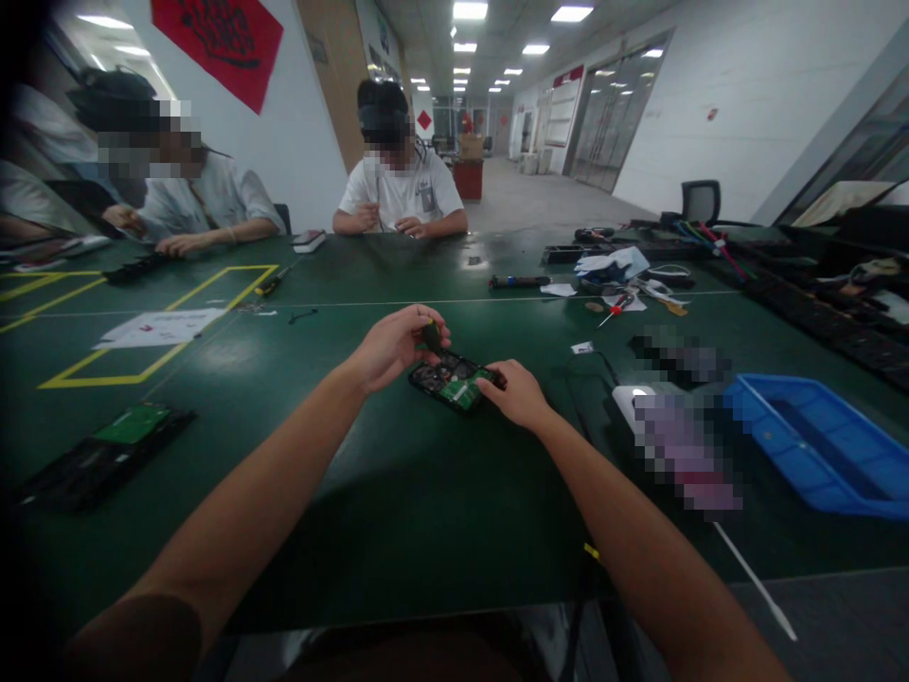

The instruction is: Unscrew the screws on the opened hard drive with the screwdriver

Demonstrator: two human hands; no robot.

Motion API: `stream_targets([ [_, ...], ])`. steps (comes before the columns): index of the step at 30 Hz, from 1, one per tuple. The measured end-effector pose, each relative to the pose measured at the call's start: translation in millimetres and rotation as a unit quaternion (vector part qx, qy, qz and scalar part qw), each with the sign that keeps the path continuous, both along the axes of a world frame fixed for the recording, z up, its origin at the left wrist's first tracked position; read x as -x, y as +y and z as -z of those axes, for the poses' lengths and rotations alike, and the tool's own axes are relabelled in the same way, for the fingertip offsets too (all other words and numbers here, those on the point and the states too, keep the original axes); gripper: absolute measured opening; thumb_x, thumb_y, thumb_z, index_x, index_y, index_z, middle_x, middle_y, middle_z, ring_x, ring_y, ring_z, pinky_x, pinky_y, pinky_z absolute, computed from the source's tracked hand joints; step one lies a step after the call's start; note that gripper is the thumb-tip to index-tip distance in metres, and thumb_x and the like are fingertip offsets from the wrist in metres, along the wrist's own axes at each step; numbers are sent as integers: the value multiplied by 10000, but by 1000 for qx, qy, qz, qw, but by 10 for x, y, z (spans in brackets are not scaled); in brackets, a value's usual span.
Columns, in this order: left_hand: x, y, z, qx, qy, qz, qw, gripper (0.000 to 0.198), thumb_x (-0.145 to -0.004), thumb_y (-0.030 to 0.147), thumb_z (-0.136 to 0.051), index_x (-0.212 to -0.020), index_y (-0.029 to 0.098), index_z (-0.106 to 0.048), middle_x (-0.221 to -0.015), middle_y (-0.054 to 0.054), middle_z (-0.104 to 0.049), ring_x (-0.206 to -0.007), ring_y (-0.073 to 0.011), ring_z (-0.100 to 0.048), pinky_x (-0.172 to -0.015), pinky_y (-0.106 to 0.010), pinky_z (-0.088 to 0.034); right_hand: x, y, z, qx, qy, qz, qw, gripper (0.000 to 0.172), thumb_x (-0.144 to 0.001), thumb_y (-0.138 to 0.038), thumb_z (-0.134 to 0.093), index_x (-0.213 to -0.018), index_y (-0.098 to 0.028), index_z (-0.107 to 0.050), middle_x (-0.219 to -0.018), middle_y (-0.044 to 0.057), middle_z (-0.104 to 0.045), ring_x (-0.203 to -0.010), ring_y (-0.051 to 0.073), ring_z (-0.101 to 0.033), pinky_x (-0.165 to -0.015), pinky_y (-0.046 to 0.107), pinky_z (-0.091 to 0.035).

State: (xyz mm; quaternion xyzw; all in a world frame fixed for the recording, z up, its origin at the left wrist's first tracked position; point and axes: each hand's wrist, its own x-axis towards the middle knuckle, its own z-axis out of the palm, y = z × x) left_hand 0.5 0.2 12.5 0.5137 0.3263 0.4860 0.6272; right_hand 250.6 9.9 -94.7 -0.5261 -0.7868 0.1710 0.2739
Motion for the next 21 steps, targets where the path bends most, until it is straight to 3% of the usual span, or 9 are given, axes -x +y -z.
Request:
stream_targets([
  [10,-33,2,47,-24,37,-5,999,215,-894,401,-637,-884,187,-657,-925,-72,-669,-865,-176,-631,-601,-237,-451,4,-5,-15,8,3,-2,1000,379,-942,-472,-634,-1176,-182,-705,-1081,95,-667,-842,190,-615,-755,319,-480],
  [17,-21,-31,14,-52,71,-23,996,222,-874,361,-661,-1017,215,-747,-1143,-78,-671,-949,-183,-605,-572,-219,-442,9,7,5,-1,2,5,1000,361,-942,-473,-636,-1163,-198,-711,-1061,87,-670,-853,195,-613,-758,318,-478],
  [21,-27,-38,5,-27,50,-17,998,257,-854,327,-689,-1088,221,-695,-957,-56,-659,-905,-187,-657,-541,-212,-443,4,9,13,1,3,1,1000,369,-937,-480,-647,-1168,-198,-703,-1083,87,-668,-850,190,-617,-757,315,-482],
])
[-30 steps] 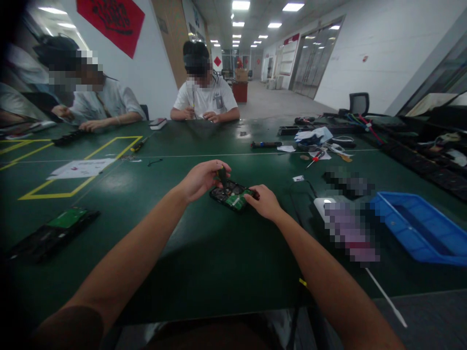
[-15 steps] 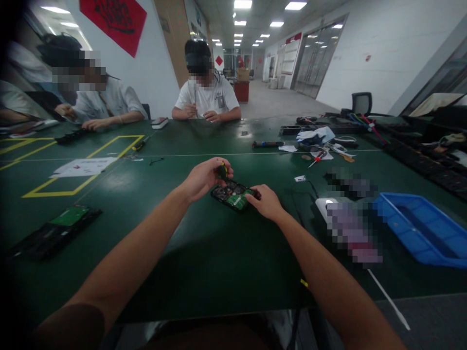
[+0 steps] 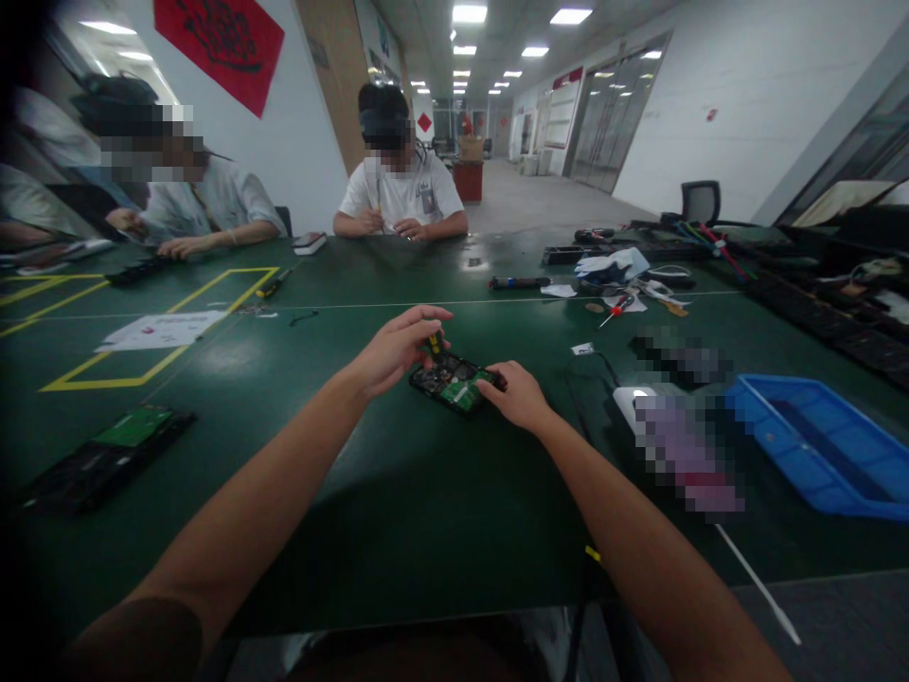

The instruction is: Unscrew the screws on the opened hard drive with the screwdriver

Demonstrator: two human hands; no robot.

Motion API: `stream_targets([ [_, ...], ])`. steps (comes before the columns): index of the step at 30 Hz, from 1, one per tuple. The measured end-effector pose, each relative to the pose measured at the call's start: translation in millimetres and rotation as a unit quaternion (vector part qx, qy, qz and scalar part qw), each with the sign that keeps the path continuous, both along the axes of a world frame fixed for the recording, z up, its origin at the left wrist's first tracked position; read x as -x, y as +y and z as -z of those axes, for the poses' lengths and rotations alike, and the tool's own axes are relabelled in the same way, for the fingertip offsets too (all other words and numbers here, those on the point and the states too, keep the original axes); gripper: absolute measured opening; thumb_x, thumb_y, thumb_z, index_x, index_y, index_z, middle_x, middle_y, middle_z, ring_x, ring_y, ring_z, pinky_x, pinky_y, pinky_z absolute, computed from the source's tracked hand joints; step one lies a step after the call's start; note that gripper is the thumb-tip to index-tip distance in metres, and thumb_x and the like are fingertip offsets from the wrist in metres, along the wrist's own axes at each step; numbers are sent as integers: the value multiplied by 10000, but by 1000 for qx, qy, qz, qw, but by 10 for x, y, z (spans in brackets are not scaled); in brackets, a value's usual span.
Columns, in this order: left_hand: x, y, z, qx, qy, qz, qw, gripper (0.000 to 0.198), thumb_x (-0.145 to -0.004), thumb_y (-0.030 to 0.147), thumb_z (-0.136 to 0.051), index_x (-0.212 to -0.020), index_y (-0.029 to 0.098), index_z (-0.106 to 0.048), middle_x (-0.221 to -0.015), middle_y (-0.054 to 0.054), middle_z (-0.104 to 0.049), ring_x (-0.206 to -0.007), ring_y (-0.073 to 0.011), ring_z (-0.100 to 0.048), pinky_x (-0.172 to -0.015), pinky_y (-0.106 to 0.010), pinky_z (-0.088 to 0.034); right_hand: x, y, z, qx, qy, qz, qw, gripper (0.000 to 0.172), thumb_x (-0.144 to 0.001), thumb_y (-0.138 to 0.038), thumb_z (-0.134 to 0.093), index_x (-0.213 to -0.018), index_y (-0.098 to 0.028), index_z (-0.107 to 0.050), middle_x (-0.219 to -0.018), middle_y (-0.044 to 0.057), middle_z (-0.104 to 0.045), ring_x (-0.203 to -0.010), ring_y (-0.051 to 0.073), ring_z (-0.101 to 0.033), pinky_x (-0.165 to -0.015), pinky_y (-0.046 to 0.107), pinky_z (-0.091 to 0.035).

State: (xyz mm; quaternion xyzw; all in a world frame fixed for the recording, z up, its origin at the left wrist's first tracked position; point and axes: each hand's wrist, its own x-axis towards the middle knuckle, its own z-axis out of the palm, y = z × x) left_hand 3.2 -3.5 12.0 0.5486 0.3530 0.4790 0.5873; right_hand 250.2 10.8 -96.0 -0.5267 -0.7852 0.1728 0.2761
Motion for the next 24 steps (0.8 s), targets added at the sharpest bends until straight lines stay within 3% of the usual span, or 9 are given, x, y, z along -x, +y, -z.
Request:
stream_targets([
  [6,-47,-26,0,31,-39,13,999,152,-859,284,-666,-952,179,-606,-917,-49,-642,-839,-191,-694,-615,-275,-535,-10,6,3,4,4,0,1000,358,-941,-470,-646,-1169,-201,-708,-1081,87,-663,-849,187,-618,-765,318,-483],
  [14,-15,25,27,14,-16,18,1000,205,-869,346,-602,-863,155,-677,-974,-105,-655,-925,-213,-636,-582,-255,-496,-4,-5,-10,6,-2,2,1000,373,-940,-475,-643,-1178,-193,-700,-1075,86,-664,-847,187,-615,-759,316,-481],
  [19,20,44,35,-4,15,12,1000,257,-881,366,-588,-941,163,-734,-1039,-123,-669,-931,-220,-637,-528,-237,-448,-3,-8,-21,1,-4,6,1000,367,-937,-472,-645,-1167,-192,-707,-1075,93,-668,-865,200,-621,-763,320,-476],
  [24,8,73,59,24,-22,20,999,212,-866,341,-614,-994,179,-665,-919,-81,-646,-846,-222,-693,-537,-254,-493,-3,-3,-1,-4,-2,1,1000,364,-942,-465,-642,-1172,-191,-704,-1068,89,-671,-861,194,-616,-764,313,-470],
])
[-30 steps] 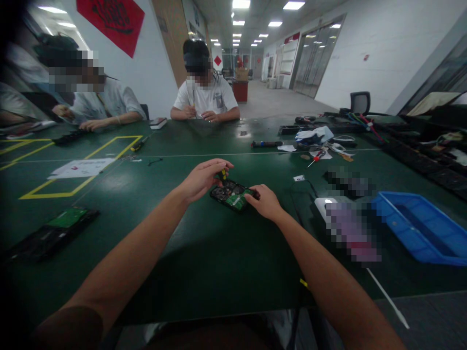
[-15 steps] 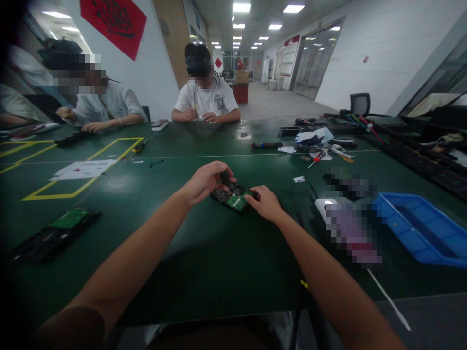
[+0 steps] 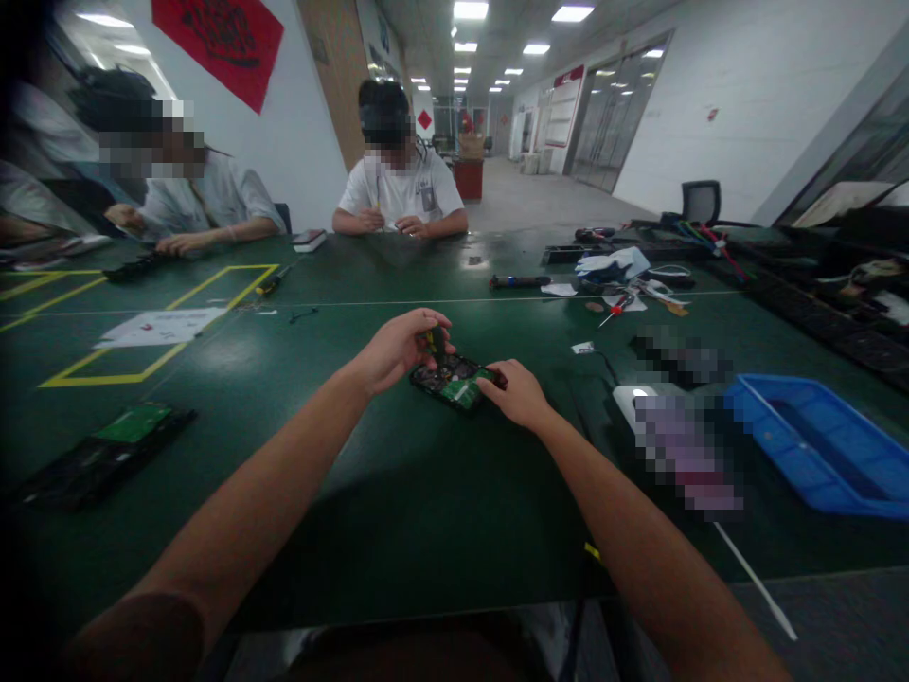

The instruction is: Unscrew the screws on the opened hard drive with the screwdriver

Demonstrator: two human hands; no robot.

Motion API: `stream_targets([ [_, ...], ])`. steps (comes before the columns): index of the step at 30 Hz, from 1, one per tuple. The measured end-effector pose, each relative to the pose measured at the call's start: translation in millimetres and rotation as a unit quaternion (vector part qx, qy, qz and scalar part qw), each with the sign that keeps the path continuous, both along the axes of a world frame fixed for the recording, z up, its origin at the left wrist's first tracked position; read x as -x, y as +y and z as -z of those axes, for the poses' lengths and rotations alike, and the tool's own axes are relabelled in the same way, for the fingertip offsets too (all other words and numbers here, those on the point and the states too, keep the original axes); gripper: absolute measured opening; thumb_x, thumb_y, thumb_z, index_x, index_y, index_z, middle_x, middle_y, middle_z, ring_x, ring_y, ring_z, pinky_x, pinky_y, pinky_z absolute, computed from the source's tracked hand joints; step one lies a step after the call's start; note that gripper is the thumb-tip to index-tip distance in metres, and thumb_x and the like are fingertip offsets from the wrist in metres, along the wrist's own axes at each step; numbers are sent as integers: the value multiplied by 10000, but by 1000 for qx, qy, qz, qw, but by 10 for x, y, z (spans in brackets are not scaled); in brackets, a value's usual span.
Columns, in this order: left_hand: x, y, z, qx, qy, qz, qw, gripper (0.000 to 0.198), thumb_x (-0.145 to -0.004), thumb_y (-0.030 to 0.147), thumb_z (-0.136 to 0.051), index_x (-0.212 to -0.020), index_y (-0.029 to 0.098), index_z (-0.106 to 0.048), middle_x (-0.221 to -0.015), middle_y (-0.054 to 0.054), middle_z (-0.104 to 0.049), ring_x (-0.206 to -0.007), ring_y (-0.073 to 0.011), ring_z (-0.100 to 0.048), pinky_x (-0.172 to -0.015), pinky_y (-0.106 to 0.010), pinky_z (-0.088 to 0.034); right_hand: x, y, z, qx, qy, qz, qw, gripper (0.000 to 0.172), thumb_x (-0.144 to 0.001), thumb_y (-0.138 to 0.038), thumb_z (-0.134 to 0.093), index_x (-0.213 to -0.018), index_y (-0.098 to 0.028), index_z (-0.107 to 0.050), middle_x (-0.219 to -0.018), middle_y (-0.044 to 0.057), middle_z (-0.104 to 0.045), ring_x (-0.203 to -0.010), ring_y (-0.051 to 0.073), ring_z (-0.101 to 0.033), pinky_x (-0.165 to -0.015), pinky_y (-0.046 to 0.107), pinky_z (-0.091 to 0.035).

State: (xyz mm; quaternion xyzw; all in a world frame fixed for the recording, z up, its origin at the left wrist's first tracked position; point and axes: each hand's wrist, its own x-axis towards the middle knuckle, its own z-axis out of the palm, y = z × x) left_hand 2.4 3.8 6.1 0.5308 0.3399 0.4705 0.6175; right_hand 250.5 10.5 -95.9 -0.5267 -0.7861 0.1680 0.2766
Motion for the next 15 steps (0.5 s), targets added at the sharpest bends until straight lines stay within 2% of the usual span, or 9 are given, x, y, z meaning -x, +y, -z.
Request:
stream_targets([
  [4,-8,-13,-22,16,-21,-2,1000,161,-854,325,-623,-932,185,-614,-950,-71,-654,-836,-216,-710,-544,-249,-502,-1,3,11,-3,-3,1,1000,369,-944,-472,-643,-1168,-185,-705,-1058,92,-671,-871,199,-612,-759,311,-465],
  [11,4,-47,-67,4,9,-3,1000,212,-847,331,-591,-901,153,-693,-1001,-105,-661,-895,-210,-658,-538,-237,-489,-5,12,12,2,-2,-1,1000,368,-946,-468,-644,-1179,-188,-701,-1083,91,-665,-853,184,-607,-757,306,-460],
  [15,7,-39,-46,3,4,-6,1000,237,-864,324,-563,-942,143,-695,-928,-108,-657,-847,-208,-657,-551,-254,-505,-11,17,23,5,-3,0,1000,388,-945,-476,-643,-1189,-180,-699,-1084,95,-664,-857,188,-608,-754,309,-462],
])
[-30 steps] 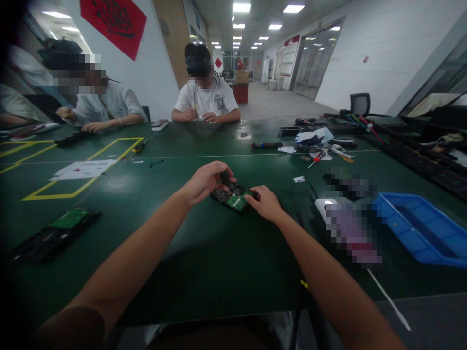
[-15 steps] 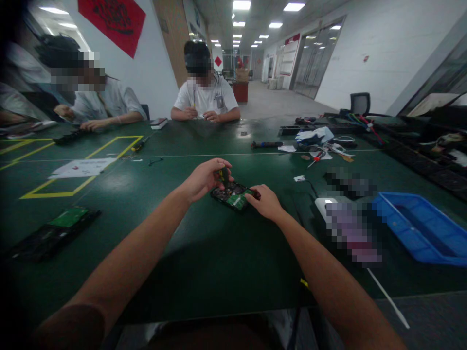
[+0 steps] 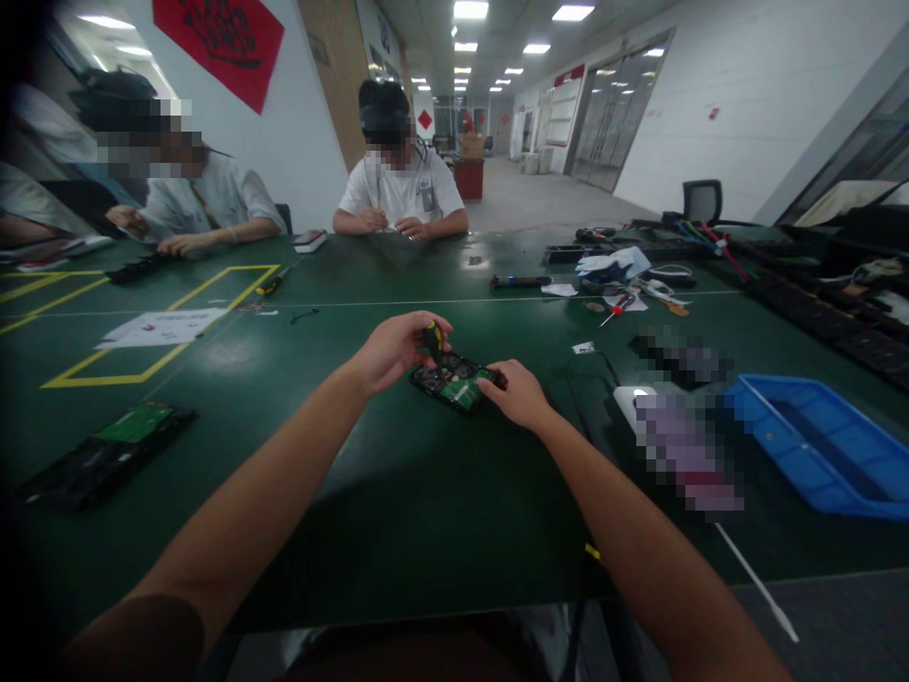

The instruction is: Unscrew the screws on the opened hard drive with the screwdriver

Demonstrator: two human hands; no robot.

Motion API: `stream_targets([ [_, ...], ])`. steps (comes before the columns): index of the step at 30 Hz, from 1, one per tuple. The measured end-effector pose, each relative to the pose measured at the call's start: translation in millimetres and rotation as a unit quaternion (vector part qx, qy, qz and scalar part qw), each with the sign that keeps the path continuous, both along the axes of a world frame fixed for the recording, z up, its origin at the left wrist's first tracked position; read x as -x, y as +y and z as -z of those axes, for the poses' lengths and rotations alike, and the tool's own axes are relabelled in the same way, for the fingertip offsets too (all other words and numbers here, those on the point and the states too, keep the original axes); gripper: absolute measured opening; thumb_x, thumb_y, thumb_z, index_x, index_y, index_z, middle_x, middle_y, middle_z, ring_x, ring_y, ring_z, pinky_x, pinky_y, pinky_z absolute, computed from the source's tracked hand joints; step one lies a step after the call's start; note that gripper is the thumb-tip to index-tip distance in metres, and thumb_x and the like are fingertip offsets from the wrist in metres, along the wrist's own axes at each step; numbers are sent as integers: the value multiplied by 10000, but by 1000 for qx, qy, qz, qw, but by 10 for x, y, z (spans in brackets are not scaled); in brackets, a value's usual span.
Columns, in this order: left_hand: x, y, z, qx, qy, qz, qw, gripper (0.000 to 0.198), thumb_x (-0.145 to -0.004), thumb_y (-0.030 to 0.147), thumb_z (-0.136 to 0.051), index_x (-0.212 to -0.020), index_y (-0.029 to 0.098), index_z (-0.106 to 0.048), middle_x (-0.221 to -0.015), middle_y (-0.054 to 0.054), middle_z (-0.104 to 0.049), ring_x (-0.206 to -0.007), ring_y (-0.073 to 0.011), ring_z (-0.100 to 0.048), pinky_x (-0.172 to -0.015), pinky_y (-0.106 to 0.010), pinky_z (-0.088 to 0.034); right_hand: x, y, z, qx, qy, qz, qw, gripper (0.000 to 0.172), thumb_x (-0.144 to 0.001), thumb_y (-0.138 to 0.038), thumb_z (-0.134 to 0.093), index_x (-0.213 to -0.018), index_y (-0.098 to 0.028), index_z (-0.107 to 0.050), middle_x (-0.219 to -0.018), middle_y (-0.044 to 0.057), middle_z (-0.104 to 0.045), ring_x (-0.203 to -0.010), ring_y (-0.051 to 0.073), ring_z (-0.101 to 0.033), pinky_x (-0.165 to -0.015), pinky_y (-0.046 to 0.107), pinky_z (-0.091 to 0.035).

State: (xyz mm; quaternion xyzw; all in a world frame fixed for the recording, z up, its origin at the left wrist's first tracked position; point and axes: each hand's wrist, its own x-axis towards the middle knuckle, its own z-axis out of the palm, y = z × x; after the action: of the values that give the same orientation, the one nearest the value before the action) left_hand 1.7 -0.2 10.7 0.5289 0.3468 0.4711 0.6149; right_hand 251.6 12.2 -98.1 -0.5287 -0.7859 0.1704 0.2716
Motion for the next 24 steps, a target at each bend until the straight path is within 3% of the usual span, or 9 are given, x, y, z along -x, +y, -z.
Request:
stream_targets([
  [7,5,27,23,9,-30,12,999,156,-876,297,-539,-935,175,-615,-842,-77,-667,-837,-220,-680,-643,-330,-573,-9,4,15,-3,-3,0,1000,405,-944,-499,-635,-1188,-183,-699,-1086,95,-665,-850,191,-608,-743,314,-468],
  [17,-42,42,92,-27,-14,2,1000,246,-928,417,-586,-932,175,-631,-847,-79,-659,-825,-189,-649,-641,-285,-546,7,-9,-4,-8,-1,3,1000,378,-944,-474,-640,-1182,-186,-695,-1057,88,-668,-845,189,-610,-749,312,-470],
  [24,-28,2,52,-38,1,23,999,216,-912,388,-615,-883,174,-639,-869,-69,-630,-848,-180,-619,-633,-260,-528,12,-12,-12,-2,2,1,1000,381,-942,-471,-641,-1184,-183,-698,-1057,90,-665,-849,189,-607,-760,314,-466],
])
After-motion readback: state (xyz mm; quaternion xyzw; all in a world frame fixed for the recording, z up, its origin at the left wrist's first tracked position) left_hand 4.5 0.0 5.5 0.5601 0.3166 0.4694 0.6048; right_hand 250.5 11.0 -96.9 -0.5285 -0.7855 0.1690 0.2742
